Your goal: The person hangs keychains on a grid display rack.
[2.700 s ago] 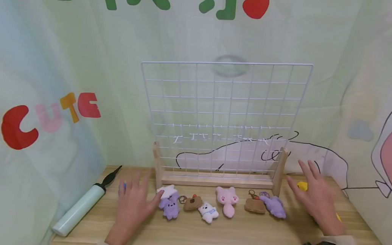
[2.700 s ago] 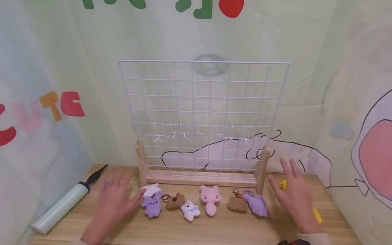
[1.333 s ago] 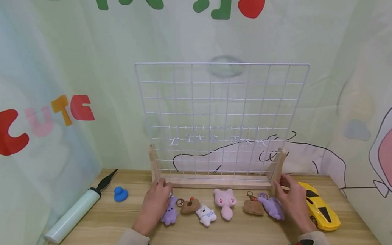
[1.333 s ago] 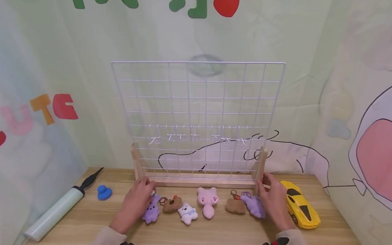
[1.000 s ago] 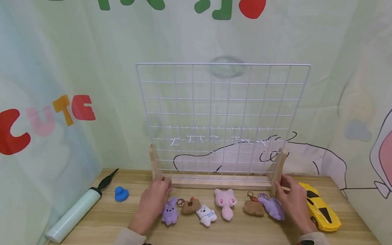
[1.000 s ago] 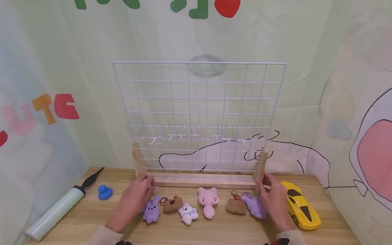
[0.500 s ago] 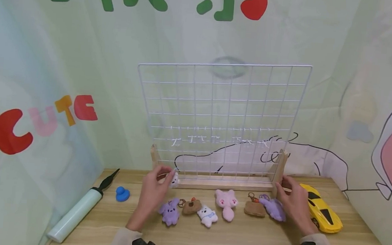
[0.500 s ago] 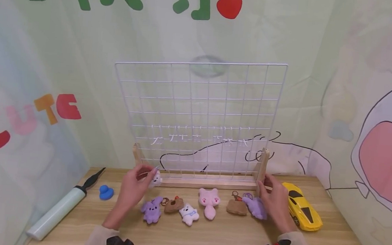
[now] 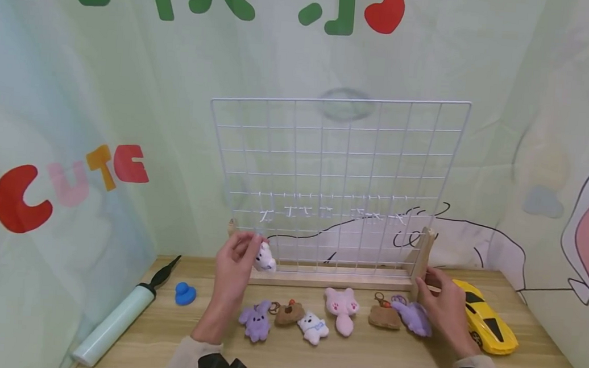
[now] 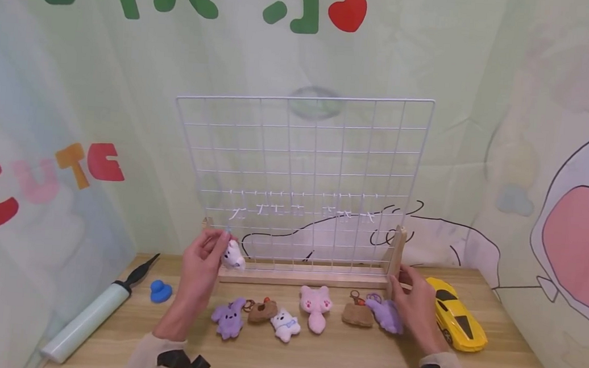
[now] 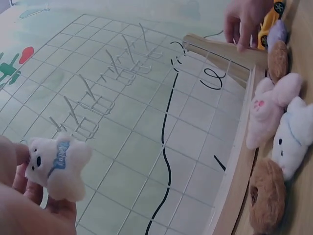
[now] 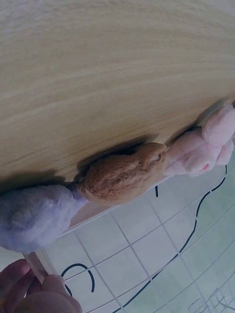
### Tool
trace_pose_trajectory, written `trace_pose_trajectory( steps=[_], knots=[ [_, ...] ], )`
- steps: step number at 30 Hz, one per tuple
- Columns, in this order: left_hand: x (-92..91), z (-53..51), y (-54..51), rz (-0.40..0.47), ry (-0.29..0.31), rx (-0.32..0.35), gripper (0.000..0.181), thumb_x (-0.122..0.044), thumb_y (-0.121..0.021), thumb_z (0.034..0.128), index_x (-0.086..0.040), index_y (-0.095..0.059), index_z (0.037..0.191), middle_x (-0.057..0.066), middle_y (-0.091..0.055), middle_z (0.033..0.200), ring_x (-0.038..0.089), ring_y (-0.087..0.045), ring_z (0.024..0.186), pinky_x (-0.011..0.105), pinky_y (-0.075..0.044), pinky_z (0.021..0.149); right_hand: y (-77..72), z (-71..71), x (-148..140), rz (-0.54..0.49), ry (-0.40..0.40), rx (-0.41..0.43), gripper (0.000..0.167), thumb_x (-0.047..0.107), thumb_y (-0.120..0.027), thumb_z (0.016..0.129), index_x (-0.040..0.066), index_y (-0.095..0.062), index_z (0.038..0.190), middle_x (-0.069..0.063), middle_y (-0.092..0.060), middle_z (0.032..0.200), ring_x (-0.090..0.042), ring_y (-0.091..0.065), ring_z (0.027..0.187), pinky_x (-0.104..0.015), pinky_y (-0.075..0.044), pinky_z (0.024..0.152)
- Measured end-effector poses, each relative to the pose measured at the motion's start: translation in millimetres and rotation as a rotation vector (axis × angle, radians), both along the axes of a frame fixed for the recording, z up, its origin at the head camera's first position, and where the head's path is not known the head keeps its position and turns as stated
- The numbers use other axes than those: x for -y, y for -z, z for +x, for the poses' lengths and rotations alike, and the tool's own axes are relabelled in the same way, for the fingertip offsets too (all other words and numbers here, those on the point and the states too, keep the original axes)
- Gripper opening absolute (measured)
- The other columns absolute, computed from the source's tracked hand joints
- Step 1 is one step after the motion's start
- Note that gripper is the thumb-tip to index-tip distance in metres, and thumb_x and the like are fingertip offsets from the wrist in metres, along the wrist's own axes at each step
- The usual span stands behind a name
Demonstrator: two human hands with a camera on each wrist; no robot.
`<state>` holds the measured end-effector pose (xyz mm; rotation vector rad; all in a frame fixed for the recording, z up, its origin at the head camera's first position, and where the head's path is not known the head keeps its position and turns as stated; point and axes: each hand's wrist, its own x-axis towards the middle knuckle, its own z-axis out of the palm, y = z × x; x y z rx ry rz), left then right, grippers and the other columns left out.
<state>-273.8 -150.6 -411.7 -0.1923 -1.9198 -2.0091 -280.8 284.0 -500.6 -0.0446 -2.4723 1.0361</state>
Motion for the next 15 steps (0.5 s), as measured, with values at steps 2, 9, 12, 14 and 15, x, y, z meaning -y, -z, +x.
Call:
trace_pose_trajectory(
  steps=[2, 9, 12, 14, 15],
  knots=[
    [-2.0, -1.5, -2.1, 0.040, 0.003, 0.012, 0.033, -0.035, -0.065, 0.1102, -0.006, -0.065, 0.127, 0.010, -0.076, 0.119, 0.017, -0.071, 0.108, 0.020, -0.059, 0.089, 0.1, 0.0, -0.1, 0.000, 0.000, 0.004, 0.043, 0.014, -0.070, 0.107, -0.005, -0.060, 0.143, -0.032, -0.071, 0.132, -0.051, -0.070, 0.120, -0.063, -0.061, 0.097],
    [-8.5, -13.3, -3.0, 0.093, -0.065, 0.033, 0.037, -0.035, -0.065, 0.1103, -0.003, -0.065, 0.129, 0.006, -0.079, 0.113, 0.011, -0.071, 0.099, 0.019, -0.058, 0.078, -0.4, 1.5, 1.0, -0.005, 0.000, 0.049, 0.048, 0.017, -0.068, 0.108, -0.004, -0.056, 0.150, -0.032, -0.068, 0.137, -0.050, -0.068, 0.124, -0.064, -0.059, 0.101],
    [-14.0, -18.6, -3.1, 0.093, -0.088, -0.011, 0.030, -0.030, -0.066, 0.1102, -0.003, -0.066, 0.124, 0.011, -0.079, 0.112, 0.010, -0.072, 0.096, 0.017, -0.057, 0.075, -0.8, 2.5, 1.4, -0.006, 0.002, 0.054, 0.049, 0.017, -0.067, 0.109, -0.004, -0.055, 0.151, -0.032, -0.068, 0.138, -0.051, -0.068, 0.125, -0.064, -0.059, 0.101],
    [-16.9, -21.1, -3.7, 0.098, -0.096, -0.040, 0.028, -0.028, -0.066, 0.1101, -0.003, -0.067, 0.122, 0.010, -0.080, 0.110, 0.011, -0.072, 0.096, 0.017, -0.057, 0.075, -0.7, 2.7, 1.6, -0.006, 0.003, 0.053, 0.048, 0.017, -0.067, 0.109, -0.004, -0.055, 0.151, -0.032, -0.068, 0.138, -0.051, -0.068, 0.125, -0.064, -0.059, 0.101],
    [-17.8, -22.0, -3.7, 0.098, -0.101, -0.047, 0.027, -0.028, -0.066, 0.1102, -0.004, -0.067, 0.122, 0.010, -0.080, 0.111, 0.010, -0.073, 0.097, 0.017, -0.058, 0.076, -0.7, 2.6, 1.8, -0.006, 0.002, 0.052, 0.048, 0.016, -0.067, 0.109, -0.004, -0.055, 0.151, -0.032, -0.068, 0.138, -0.051, -0.068, 0.125, -0.064, -0.059, 0.101]
  ],
)
